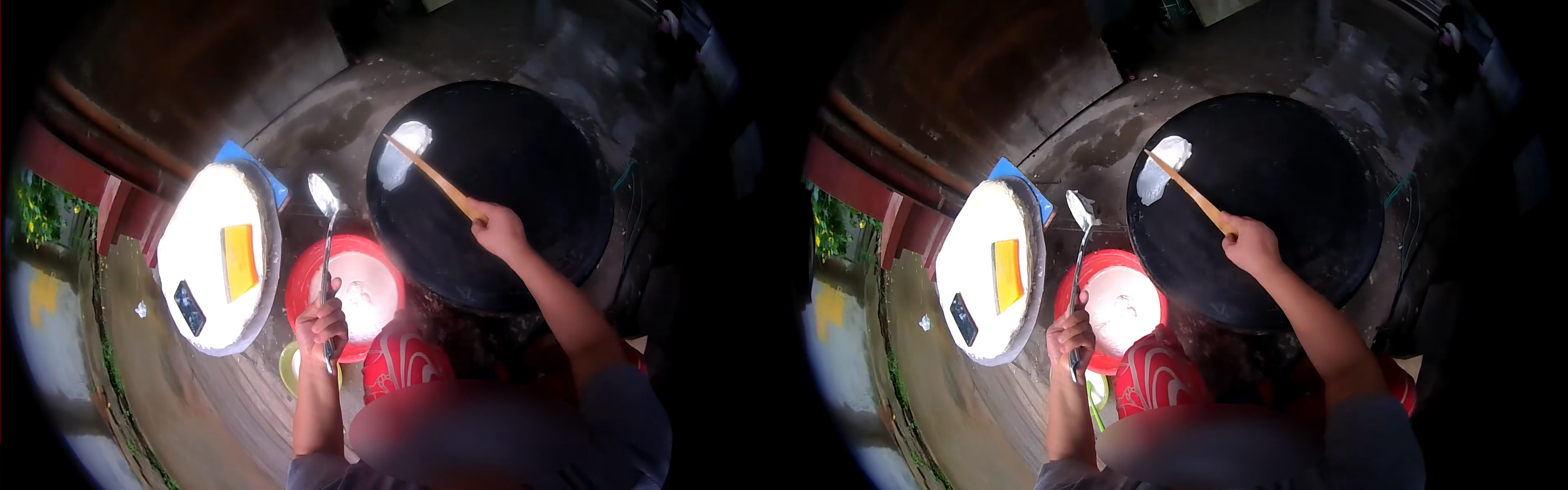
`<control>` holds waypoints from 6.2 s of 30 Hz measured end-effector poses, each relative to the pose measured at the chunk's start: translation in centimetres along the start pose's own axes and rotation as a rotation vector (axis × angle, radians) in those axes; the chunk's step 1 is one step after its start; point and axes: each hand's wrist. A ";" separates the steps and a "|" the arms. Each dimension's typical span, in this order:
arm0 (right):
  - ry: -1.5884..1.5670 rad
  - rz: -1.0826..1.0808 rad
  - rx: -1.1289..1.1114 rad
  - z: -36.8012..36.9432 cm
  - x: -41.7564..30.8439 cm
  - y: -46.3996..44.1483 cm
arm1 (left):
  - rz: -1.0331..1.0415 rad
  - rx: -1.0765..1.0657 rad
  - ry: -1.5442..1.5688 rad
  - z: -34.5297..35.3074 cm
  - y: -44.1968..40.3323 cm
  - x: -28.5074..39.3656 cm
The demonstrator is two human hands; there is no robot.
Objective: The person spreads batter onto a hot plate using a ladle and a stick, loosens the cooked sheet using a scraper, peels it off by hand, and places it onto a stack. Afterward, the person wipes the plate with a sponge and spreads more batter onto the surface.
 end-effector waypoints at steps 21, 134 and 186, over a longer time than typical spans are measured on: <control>0.283 -0.056 0.043 1.3 -3.3 -1.4 | 0.104 0.208 0.272 -14.4 8.2 2.0; -0.635 0.728 0.054 -15.1 13.6 -1.1 | 0.103 0.582 0.221 -4.3 3.6 2.0; -0.071 0.295 -0.071 -6.7 4.8 1.8 | 0.167 0.564 -0.102 -7.7 5.5 2.8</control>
Point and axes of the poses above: each hand's wrist, its own y-axis away from the middle knuckle, its own z-axis out of the palm, x = y × z, and after that the axes turned 2 degrees about y, right-handed
